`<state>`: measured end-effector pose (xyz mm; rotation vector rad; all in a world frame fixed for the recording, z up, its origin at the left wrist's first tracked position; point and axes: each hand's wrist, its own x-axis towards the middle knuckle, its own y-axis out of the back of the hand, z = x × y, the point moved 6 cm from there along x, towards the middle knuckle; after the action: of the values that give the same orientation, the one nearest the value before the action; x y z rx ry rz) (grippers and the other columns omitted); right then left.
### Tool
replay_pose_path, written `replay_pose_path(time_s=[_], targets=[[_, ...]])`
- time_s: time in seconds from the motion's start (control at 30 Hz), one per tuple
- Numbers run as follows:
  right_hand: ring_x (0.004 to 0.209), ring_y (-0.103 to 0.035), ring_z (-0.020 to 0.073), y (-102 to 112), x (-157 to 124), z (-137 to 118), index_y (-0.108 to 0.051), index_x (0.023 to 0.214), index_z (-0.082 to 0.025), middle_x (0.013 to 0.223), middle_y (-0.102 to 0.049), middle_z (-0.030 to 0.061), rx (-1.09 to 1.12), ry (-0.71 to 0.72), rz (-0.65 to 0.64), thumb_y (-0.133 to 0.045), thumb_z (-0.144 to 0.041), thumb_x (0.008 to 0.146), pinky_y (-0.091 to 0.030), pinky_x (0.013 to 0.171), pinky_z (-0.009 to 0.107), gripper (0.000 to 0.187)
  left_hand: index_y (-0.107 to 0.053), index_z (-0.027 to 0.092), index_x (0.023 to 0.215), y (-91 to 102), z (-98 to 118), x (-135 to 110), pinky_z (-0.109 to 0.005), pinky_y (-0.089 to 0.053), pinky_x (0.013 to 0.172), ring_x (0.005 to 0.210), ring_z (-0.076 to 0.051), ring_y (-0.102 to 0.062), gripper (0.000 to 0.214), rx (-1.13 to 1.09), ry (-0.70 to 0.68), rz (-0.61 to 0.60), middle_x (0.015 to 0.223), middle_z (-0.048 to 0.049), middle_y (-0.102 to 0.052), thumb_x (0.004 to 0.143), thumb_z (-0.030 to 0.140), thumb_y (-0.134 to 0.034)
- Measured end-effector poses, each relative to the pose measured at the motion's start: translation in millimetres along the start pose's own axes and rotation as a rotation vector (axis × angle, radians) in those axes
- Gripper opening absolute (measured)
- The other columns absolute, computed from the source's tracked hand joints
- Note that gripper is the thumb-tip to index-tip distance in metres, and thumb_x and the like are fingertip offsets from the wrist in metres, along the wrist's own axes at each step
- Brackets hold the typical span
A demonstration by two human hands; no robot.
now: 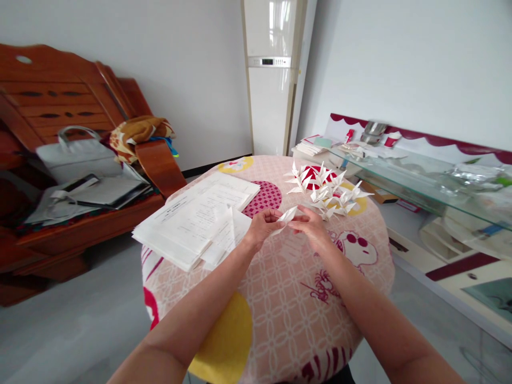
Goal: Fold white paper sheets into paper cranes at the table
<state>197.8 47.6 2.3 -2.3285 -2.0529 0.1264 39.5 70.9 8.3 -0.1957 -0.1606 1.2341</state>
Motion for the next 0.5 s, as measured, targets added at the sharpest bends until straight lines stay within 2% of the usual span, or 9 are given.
replay_pose_path(time_s=[0.1, 0.17, 0.33, 0.43, 0.5], targets=[[0.059, -0.064, 0.0144, -12.9, -0.6, 1.0, -0.076, 0.086, -0.015, 0.072, -0.072, 0.0034, 0.115, -0.03, -0.129, -0.082, -0.034, 0.06, -0.052, 0.056, 0.026, 0.033, -0.066, 0.013, 0.08, -4.7, 0.1, 0.6, -0.023, -0.047, 0.065, 0.065, -0.011, -0.063, 0.039, -0.066, -0.048, -0.013, 0.074, -0.0014, -0.071, 0.055, 0.03, -0.09], [0.056, -0.063, 0.0147, -17.4, -1.4, 3.7, -0.075, 0.073, -0.015, 0.065, -0.071, 0.0037, 0.133, -0.037, -0.164, -0.081, -0.038, 0.062, -0.053, 0.054, 0.027, 0.026, -0.066, 0.013, 0.079, -6.5, -4.4, -0.1, -0.023, -0.048, 0.064, 0.063, -0.011, -0.063, 0.039, -0.08, -0.054, -0.028, 0.071, -0.0011, -0.07, 0.055, 0.031, -0.09], [0.046, -0.059, 0.0141, -15.6, 2.5, 11.1, -0.074, 0.067, -0.014, 0.056, -0.068, 0.0031, 0.111, -0.037, -0.094, -0.08, -0.039, 0.061, -0.049, 0.047, 0.026, 0.026, -0.069, 0.012, 0.083, -0.8, -8.2, -2.9, -0.022, -0.047, 0.062, 0.064, -0.012, -0.064, 0.038, 0.004, -0.086, -0.007, 0.074, -0.0024, -0.071, 0.06, 0.034, -0.089], [0.047, -0.06, 0.0144, -15.8, 5.9, 11.1, -0.073, 0.066, -0.014, 0.056, -0.068, 0.0036, 0.085, -0.018, -0.097, -0.08, -0.038, 0.062, -0.049, 0.047, 0.026, 0.025, -0.071, 0.012, 0.087, 1.8, -6.5, -4.0, -0.023, -0.049, 0.065, 0.069, -0.013, -0.066, 0.035, 0.038, -0.1, -0.032, 0.08, -0.005, -0.074, 0.065, 0.035, -0.086], [0.048, -0.061, 0.0147, -16.8, 6.9, 10.4, -0.073, 0.067, -0.015, 0.057, -0.069, 0.0036, 0.067, -0.004, -0.109, -0.08, -0.038, 0.062, -0.049, 0.048, 0.025, 0.025, -0.072, 0.012, 0.085, 4.3, -6.6, -4.4, -0.023, -0.048, 0.062, 0.065, -0.013, -0.064, 0.03, 0.058, -0.104, -0.017, 0.077, -0.0042, -0.073, 0.069, 0.035, -0.083]])
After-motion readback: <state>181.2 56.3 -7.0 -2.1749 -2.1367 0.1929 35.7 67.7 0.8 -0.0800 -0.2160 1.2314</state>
